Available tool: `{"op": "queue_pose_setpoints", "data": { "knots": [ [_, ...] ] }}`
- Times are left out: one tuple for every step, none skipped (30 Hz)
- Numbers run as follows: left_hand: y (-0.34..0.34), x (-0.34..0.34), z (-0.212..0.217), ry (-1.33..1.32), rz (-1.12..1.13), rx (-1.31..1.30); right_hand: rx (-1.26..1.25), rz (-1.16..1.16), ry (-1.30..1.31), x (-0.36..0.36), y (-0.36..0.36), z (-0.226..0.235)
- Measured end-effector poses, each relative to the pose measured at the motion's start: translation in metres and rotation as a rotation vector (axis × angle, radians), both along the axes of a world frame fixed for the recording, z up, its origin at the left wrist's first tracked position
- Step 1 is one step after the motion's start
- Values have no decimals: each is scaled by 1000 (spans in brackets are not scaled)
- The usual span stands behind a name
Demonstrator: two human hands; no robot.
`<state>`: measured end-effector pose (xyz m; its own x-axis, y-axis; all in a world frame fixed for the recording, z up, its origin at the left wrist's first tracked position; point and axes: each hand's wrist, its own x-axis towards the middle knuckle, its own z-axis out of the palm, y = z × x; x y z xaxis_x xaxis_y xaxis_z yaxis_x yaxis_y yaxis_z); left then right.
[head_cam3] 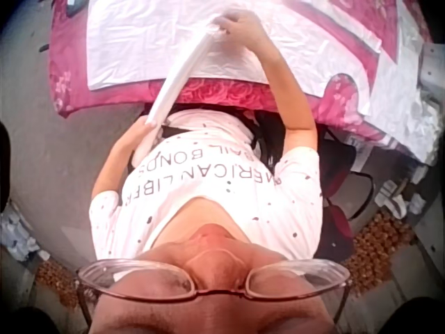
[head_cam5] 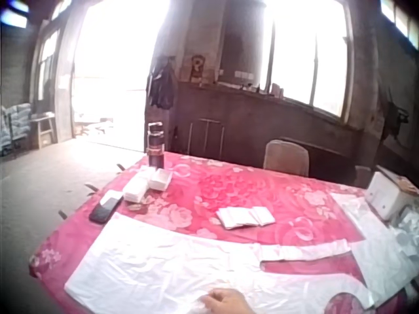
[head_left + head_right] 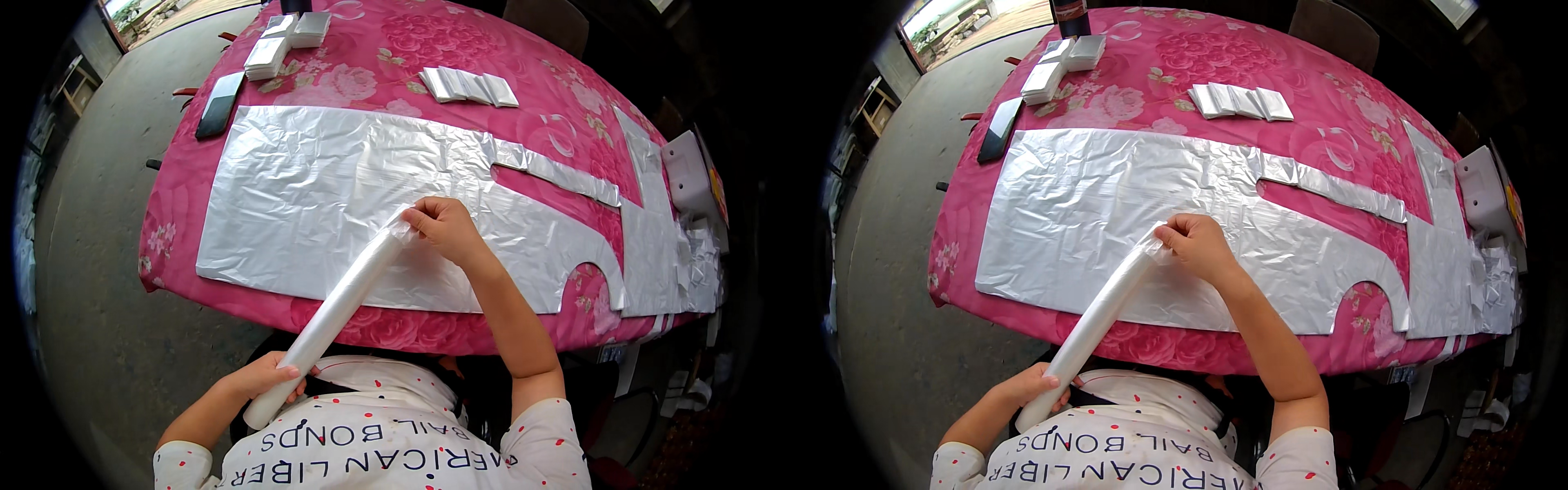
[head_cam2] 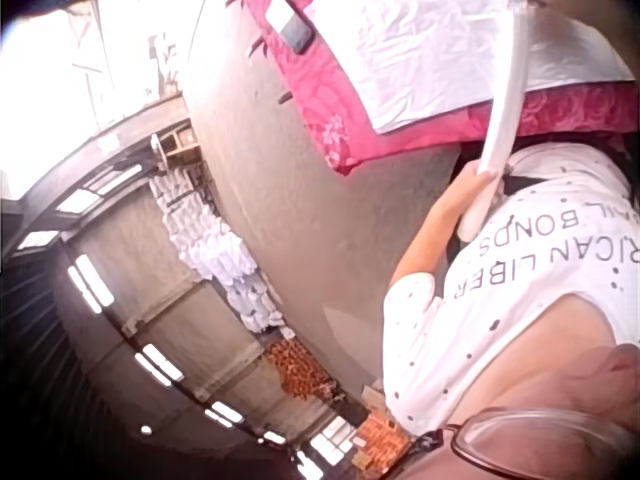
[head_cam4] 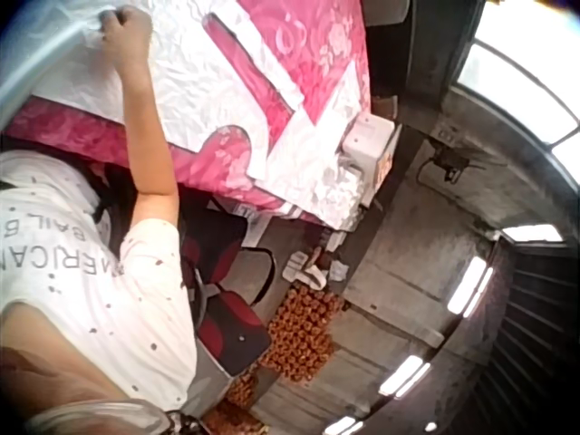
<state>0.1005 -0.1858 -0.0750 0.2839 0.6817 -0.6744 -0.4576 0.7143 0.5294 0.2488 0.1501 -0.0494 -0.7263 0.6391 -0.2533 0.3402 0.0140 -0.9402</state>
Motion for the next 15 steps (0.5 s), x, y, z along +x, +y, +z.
{"op": "queue_pose_setpoints", "data": {
  "knots": [
    [2, 0, 1, 10, -22, 4, 15, -33, 12, 2, 3, -1],
    [5, 0, 4, 20, -43, 7, 29, -66, 24, 8, 8, -3],
    [8, -1, 6, 29, -68, 12, 45, -101, 35, 15, 16, -4],
    [7, -2, 8, 23, -74, -14, 69, -137, 32, 23, 28, -6],
    [6, -5, 8, 17, -81, -41, 92, -173, 29, 33, 43, -8],
    [5, -8, 9, 10, -91, -67, 175, -222, 23, 44, 57, -8],
    [1, -10, 9, 23, -105, -70, 246, -275, -26, 55, 71, -6],
    [-1, -13, 8, 33, -130, -65, 292, -348, 19, 73, 90, -12],
    [-4, -14, 8, 47, -144, -66, 330, -402, -62, 88, 108, -12],
    [-4, -17, 7, 75, -178, -59, 423, -481, -80, 103, 124, -16],
    [-4, -19, 8, 104, -212, -51, 466, -530, -133, 123, 144, -22],
    [-4, -22, 8, 133, -245, -45, 398, -574, -88, 134, 153, -20],
    [-2, -26, 9, 232, -326, -1, 330, -618, -43, 142, 158, -18],
    [2, -33, 13, 331, -407, 44, 262, -661, 2, 148, 163, -17],
    [7, -41, 17, 432, -488, 88, 269, -625, 38, 150, 168, -19]
  ]
}}
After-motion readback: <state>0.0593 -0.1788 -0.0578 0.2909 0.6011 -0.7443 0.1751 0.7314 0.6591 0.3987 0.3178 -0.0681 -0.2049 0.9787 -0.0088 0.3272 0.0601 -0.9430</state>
